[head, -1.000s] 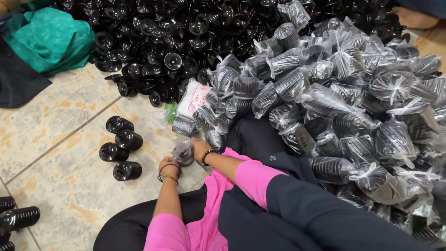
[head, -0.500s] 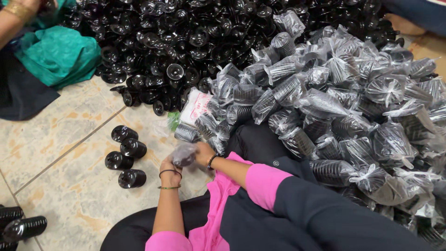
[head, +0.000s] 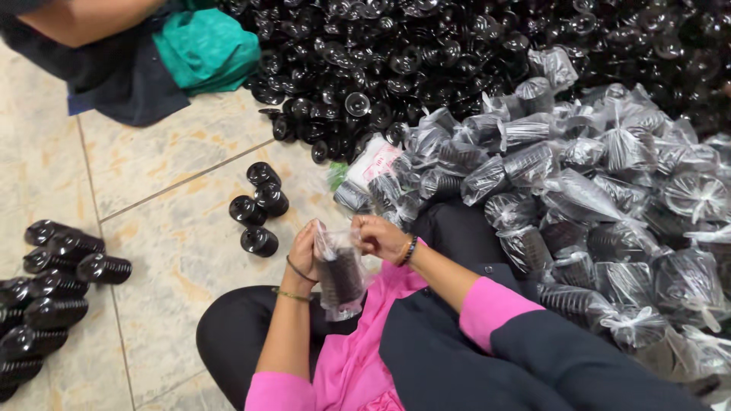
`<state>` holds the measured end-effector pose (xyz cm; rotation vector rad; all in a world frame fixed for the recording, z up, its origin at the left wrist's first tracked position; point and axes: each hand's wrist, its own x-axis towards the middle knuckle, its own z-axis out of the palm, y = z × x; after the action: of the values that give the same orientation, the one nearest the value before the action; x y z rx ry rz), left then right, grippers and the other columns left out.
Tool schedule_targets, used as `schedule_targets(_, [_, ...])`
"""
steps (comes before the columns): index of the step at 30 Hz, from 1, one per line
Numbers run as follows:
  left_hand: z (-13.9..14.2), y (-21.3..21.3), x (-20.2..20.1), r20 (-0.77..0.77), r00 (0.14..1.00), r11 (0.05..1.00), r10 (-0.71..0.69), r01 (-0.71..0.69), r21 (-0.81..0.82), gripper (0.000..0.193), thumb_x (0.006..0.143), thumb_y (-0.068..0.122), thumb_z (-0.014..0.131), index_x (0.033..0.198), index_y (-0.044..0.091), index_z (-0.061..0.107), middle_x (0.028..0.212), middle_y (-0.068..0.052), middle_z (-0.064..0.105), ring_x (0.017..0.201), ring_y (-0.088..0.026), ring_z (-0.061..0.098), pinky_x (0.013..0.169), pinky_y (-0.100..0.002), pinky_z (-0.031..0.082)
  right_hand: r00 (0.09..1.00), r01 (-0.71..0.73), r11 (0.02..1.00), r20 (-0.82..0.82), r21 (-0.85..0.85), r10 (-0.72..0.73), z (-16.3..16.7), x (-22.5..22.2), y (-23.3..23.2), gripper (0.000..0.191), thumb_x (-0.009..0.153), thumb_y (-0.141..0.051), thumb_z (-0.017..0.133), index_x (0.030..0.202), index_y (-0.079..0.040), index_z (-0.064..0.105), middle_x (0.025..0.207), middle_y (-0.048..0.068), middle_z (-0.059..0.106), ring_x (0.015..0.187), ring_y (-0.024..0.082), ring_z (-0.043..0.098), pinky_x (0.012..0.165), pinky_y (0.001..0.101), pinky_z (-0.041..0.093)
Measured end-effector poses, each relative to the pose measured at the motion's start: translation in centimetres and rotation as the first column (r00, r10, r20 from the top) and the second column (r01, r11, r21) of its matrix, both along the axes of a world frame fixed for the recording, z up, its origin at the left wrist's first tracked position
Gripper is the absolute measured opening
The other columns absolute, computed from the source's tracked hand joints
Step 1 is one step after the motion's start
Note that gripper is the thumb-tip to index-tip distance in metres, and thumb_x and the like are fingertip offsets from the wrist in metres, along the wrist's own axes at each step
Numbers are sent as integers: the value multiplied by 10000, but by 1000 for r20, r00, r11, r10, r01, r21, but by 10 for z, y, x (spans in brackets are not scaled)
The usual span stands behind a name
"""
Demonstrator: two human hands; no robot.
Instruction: The person sits on the floor and packs black plastic bottles into clear plastic bags one at a time, twisting and tying each bag closed and placing the filled bag with a pile of finished bags. Other workers nearby perform the same bagging work.
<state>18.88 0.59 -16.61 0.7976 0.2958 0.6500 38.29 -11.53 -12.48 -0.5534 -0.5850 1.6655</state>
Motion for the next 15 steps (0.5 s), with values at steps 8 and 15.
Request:
schedule_targets(8, [97,-7,-66,-312,921,460,231,179,870,228,981,200,653,836,23,656,1098,-136,689,1070,-242,633,912,-386,499,139,-272,941,976,200,-167,83,25,-13,148,849,-163,719,908,-34,673,797,62,648,709,190,645,664,351,537])
schedule_targets(15, [107,-12,-53,-586,581,310,565,509,803,293,940,304,696,850,26,685,884,-186,701,867,-371,667,777,-448,518,-377,-185,837,749,515,-545,73,15,-13,136,753,-153,758,739,-49,673,935,125,644,889,373,653,737,480,505])
